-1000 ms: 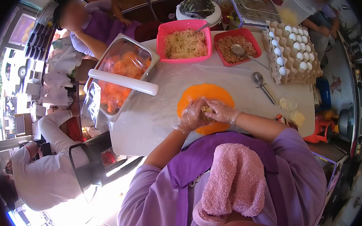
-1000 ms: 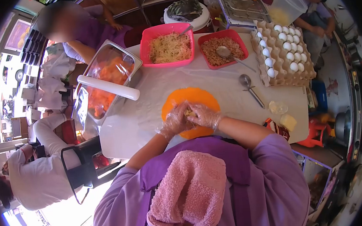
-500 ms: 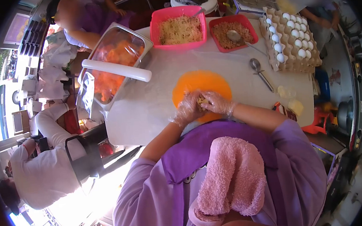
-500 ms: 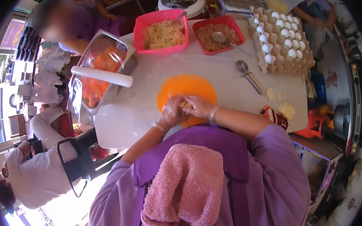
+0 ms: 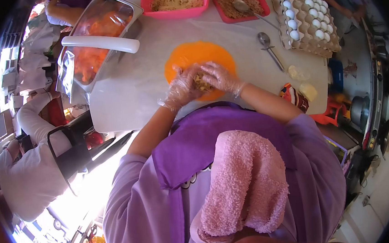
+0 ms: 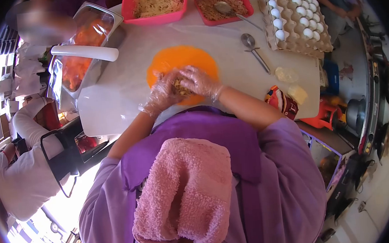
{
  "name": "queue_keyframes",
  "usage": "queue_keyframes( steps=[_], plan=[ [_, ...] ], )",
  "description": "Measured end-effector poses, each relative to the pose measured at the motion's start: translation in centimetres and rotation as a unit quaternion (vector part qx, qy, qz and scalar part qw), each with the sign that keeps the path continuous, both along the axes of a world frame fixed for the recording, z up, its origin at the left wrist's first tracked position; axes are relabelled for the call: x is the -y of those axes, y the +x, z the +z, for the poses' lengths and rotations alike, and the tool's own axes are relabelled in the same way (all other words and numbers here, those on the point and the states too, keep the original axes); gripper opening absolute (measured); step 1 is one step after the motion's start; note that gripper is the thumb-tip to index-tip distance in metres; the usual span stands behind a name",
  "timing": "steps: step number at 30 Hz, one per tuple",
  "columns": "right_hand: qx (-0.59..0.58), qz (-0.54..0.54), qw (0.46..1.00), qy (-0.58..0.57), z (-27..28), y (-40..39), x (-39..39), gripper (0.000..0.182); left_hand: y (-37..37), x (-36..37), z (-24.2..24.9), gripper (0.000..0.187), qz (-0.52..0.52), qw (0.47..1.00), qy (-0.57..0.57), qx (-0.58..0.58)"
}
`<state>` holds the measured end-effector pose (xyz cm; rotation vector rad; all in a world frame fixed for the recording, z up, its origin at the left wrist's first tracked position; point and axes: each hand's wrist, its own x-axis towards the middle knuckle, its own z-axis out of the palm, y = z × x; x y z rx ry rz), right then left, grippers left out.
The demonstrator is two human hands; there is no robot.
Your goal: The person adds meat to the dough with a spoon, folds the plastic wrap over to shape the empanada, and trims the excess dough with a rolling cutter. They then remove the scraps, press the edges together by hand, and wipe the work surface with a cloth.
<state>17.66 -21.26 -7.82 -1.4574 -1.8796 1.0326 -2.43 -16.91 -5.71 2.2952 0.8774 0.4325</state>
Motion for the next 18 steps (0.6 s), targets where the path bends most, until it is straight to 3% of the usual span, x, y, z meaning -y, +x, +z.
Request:
queue_keyframes(
  steps=[2,4,6,10,18],
  plan=[
    [0.012,-0.020,0.993,0.117,-0.3,1.7,-0.8,0.033,-0.5,0.1,-0.3,0.092,0.008,1.000,0.013,-0.008],
    [-0.010,-0.030,0.993,0.110,0.3,3.5,-1.7,0.028,-0.8,0.1,-0.1,0.102,0.006,0.999,0.033,0.005],
    [0.081,-0.084,0.993,0.027,-0.7,4.9,-2.2,0.028,-0.8,0.1,0.3,0.104,0.010,1.000,0.015,0.008],
    [0.190,-0.029,0.979,0.074,-2.1,5.6,-2.5,0.030,-1.1,0.2,0.0,0.110,-0.003,0.999,-0.052,0.016],
    [0.128,-0.084,0.980,0.126,-3.4,5.0,-2.9,0.017,-1.8,0.8,-1.1,0.107,0.025,0.994,-0.043,0.093]
  ],
)
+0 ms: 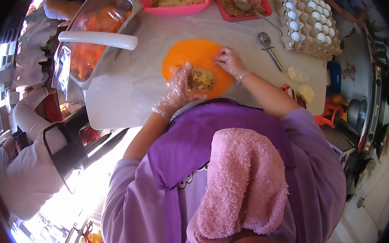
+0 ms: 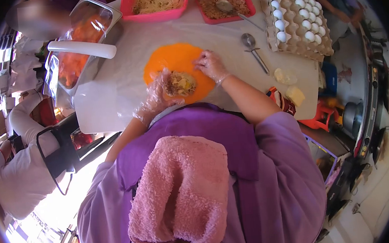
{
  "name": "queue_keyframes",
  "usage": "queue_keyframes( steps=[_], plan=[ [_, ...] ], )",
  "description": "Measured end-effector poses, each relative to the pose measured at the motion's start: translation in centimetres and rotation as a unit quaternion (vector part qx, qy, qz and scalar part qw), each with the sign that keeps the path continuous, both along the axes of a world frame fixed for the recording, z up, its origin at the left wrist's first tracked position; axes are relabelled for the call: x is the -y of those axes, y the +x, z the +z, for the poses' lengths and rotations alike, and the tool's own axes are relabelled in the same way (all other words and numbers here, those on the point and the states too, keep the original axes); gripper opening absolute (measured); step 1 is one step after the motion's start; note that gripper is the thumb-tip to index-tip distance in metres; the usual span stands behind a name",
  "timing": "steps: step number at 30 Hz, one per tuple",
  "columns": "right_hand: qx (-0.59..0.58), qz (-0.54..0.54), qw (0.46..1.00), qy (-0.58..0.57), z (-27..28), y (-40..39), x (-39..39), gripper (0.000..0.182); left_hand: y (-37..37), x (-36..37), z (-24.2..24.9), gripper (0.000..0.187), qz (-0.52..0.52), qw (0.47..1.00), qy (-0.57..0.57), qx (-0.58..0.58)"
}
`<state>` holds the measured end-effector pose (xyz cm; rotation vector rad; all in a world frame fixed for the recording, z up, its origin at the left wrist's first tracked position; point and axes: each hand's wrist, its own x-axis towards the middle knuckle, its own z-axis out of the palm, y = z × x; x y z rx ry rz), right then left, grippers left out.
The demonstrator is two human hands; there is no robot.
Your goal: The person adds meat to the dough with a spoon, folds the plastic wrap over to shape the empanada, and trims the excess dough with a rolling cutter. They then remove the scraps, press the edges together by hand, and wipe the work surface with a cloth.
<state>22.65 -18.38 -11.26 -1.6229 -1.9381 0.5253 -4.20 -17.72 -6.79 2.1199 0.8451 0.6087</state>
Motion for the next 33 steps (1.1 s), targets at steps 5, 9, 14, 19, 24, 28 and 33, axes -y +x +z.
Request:
queue_keyframes(
  steps=[5,9,14,19,24,28,33],
  plan=[
    [0.008,-0.015,0.999,0.029,0.1,0.0,-0.1,0.014,0.0,0.3,0.1,0.104,0.010,0.999,-0.041,0.001],
    [-0.074,-0.014,0.994,-0.085,-0.2,0.7,-0.1,0.025,-0.3,0.6,0.2,0.101,0.034,0.998,0.043,0.001],
    [-0.101,0.020,0.988,-0.119,-1.1,2.5,0.0,0.039,-0.9,0.2,0.8,0.098,0.071,0.996,-0.052,0.030],
    [-0.069,0.039,0.988,-0.129,-1.3,2.5,0.0,0.033,-2.3,0.0,0.0,0.109,0.117,0.991,-0.063,0.002],
    [-0.132,0.002,0.973,-0.190,-0.9,1.9,-0.3,0.040,-3.2,0.1,-3.3,0.126,0.096,0.994,-0.044,-0.037],
    [-0.012,0.044,0.984,-0.172,2.4,1.6,0.0,0.071,-2.3,-0.6,-2.7,0.136,0.011,0.976,0.061,-0.207],
    [0.064,0.187,0.974,-0.110,4.3,-1.8,2.6,0.111,-1.0,-1.6,-2.5,0.138,-0.040,0.978,0.070,-0.195]
  ],
)
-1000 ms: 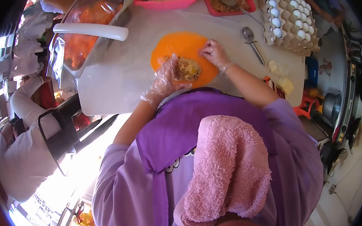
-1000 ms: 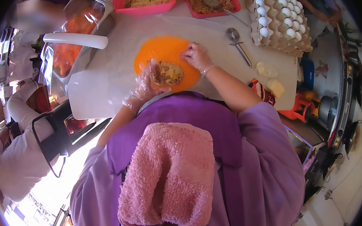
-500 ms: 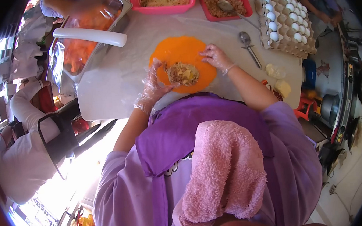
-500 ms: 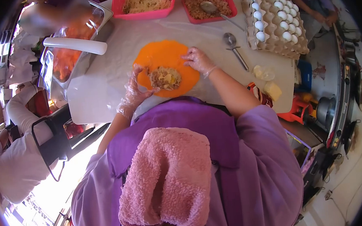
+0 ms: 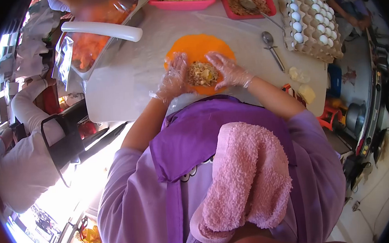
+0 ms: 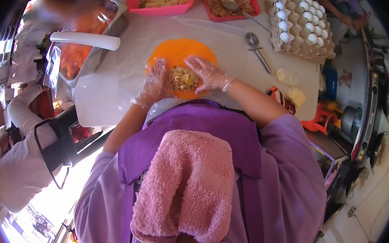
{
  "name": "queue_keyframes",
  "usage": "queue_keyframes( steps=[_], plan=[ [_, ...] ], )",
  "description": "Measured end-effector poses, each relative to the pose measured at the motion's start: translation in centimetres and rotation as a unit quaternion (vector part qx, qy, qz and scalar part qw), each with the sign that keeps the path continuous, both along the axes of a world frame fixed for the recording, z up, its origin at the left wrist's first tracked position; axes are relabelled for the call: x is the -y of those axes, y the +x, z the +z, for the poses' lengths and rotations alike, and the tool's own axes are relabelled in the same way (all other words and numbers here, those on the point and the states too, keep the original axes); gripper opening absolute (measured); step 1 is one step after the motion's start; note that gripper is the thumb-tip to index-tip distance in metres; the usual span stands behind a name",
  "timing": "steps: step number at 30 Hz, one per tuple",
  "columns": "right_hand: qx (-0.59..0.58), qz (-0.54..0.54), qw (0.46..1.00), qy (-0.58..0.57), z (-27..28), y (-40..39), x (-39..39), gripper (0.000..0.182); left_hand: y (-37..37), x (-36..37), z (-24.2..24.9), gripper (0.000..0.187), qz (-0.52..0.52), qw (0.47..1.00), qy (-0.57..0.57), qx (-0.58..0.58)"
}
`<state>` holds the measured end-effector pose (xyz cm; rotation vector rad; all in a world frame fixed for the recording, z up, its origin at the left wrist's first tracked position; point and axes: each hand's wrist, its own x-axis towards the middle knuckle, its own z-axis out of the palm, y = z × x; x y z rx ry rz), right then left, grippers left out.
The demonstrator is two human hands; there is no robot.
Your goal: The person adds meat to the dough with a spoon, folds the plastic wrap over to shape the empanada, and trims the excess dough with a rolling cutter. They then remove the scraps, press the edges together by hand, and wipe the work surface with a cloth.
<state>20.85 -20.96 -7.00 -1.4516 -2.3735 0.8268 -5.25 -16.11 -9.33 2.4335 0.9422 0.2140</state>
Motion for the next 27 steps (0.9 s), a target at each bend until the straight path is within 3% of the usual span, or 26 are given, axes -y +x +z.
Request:
queue_keyframes(
  steps=[2,4,8,13,15,19,24,27],
  plan=[
    [0.050,-0.011,0.997,-0.049,-0.8,-1.6,0.6,0.123,0.2,-0.6,0.2,0.137,-0.033,0.999,0.000,0.016],
    [0.007,-0.007,1.000,-0.007,-2.2,-2.2,0.4,0.123,1.0,-1.4,0.7,0.135,-0.064,0.997,0.041,0.018],
    [0.038,0.017,0.999,0.012,-2.5,-2.7,0.0,0.115,1.6,-2.4,0.0,0.132,-0.110,0.988,0.099,0.042],
    [0.101,0.074,0.992,0.009,-2.4,-2.2,-1.6,0.104,1.9,-3.1,0.2,0.122,-0.105,0.992,0.002,0.063],
    [0.120,0.089,0.989,0.009,-2.7,-2.2,-2.1,0.097,1.8,-3.5,0.0,0.121,-0.115,0.990,0.013,0.081],
    [0.094,0.101,0.990,-0.006,-3.0,-1.9,-3.1,0.093,2.1,-3.9,-0.6,0.117,-0.129,0.982,0.014,0.139],
    [0.043,0.086,0.992,0.079,-4.1,-1.5,-3.6,0.090,2.7,-4.8,-0.2,0.115,-0.120,0.987,0.012,0.110],
    [0.038,0.082,0.994,0.059,-3.7,-1.3,-4.4,0.085,3.3,-5.2,0.0,0.115,-0.115,0.986,0.017,0.117]
  ],
)
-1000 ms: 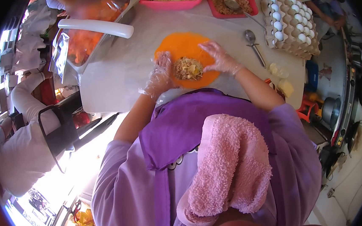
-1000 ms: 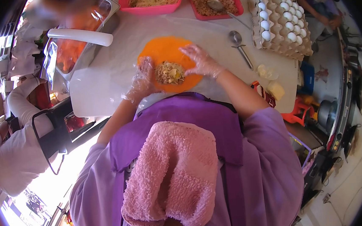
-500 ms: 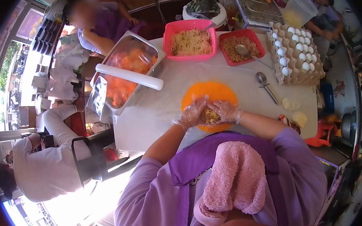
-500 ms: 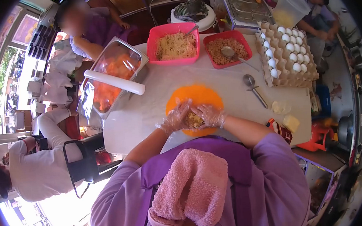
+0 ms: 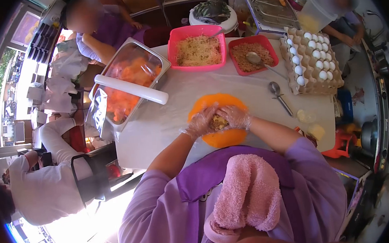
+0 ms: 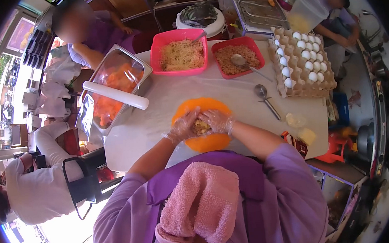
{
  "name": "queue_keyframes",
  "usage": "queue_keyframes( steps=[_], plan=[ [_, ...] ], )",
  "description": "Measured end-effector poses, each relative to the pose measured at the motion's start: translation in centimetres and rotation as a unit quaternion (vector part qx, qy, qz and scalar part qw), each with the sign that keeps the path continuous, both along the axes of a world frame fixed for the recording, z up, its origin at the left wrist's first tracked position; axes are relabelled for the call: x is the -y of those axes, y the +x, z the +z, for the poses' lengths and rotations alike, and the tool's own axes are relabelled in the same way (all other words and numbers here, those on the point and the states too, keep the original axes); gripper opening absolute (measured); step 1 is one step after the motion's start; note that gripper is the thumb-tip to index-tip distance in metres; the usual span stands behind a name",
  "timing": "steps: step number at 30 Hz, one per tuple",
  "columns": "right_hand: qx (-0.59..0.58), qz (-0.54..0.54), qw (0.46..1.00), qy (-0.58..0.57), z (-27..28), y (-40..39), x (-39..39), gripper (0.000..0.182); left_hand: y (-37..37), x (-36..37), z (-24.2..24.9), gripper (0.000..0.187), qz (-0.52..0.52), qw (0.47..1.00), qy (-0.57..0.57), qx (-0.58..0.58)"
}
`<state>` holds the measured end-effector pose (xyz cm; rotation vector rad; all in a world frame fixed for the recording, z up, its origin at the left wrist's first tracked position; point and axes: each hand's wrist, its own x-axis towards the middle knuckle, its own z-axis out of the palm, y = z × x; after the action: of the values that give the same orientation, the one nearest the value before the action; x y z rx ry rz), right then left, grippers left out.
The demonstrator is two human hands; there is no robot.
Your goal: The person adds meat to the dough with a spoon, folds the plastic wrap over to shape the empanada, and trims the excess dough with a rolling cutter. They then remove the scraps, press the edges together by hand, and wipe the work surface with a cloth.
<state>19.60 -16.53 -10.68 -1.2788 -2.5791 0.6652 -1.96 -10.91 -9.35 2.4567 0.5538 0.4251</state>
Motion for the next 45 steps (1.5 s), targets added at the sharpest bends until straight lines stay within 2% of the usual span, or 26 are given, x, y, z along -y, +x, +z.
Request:
queue_keyframes(
  steps=[7,11,14,16,20,23,25,26,28,29,31,32,33,36,37,38,40,44,45],
  plan=[
    [0.067,-0.031,0.997,-0.036,3.0,-0.2,-0.9,0.083,0.3,0.1,1.2,0.116,0.055,0.998,-0.020,-0.033],
    [0.101,-0.054,0.989,-0.092,5.4,0.1,-0.9,0.101,0.1,0.8,3.8,0.123,0.088,0.988,-0.068,-0.105],
    [0.105,-0.068,0.983,-0.133,6.5,0.5,-0.3,0.114,-1.6,1.5,3.2,0.129,0.072,0.987,-0.060,-0.132],
    [0.093,-0.081,0.982,-0.144,6.5,1.0,0.0,0.120,-2.4,1.5,2.5,0.130,0.028,0.985,0.001,-0.173],
    [0.078,-0.112,0.980,-0.146,6.1,1.0,1.1,0.123,-2.4,1.0,1.1,0.131,0.040,0.984,-0.003,-0.172],
    [0.064,-0.128,0.979,-0.144,5.7,1.0,1.5,0.122,-1.5,0.9,0.1,0.131,0.043,0.991,-0.014,-0.127],
    [0.052,-0.138,0.978,-0.144,5.7,1.1,1.5,0.122,-1.0,1.2,-1.0,0.136,0.106,0.988,-0.006,-0.115],
    [0.053,-0.148,0.978,-0.139,5.5,1.2,1.4,0.122,-1.2,1.3,-1.6,0.136,0.105,0.988,-0.013,-0.115],
    [0.039,-0.155,0.979,-0.125,5.2,1.4,1.7,0.122,-1.2,1.3,0.3,0.142,0.128,0.982,-0.080,-0.111],
    [0.026,-0.153,0.981,-0.117,5.4,1.6,1.7,0.122,-1.4,1.3,0.1,0.148,0.132,0.984,-0.063,-0.102],
    [-0.012,-0.179,0.973,-0.142,5.8,1.8,1.7,0.125,-2.4,1.4,-1.6,0.146,0.152,0.988,-0.028,-0.006],
    [-0.005,-0.186,0.972,-0.146,5.9,1.8,1.7,0.125,-2.7,1.5,-3.1,0.142,0.117,0.969,-0.183,0.121],
    [0.004,-0.192,0.971,-0.142,6.1,1.9,1.4,0.125,-2.9,1.4,-4.3,0.139,0.081,0.910,-0.321,0.250],
    [-0.032,-0.206,0.961,-0.180,6.5,1.8,1.4,0.123,-5.1,1.3,-3.6,0.131,0.150,0.922,-0.299,0.193],
    [-0.031,-0.201,0.962,-0.184,6.6,1.6,1.5,0.123,-5.7,1.4,-2.3,0.119,0.201,0.898,-0.367,0.135],
    [-0.038,-0.198,0.961,-0.188,6.8,1.2,1.7,0.122,-6.0,1.5,-1.0,0.119,0.206,0.897,-0.368,0.135],
    [-0.045,-0.192,0.961,-0.192,6.9,0.8,1.6,0.120,-6.0,1.4,1.5,0.102,0.206,0.949,-0.239,-0.023],
    [-0.041,-0.177,0.967,-0.177,6.7,0.6,1.2,0.115,-4.8,0.9,2.7,0.087,0.158,0.959,-0.232,0.023],
    [-0.036,-0.180,0.968,-0.169,6.4,0.8,1.1,0.115,-4.5,0.6,2.5,0.074,0.139,0.963,-0.231,0.009]
  ],
)
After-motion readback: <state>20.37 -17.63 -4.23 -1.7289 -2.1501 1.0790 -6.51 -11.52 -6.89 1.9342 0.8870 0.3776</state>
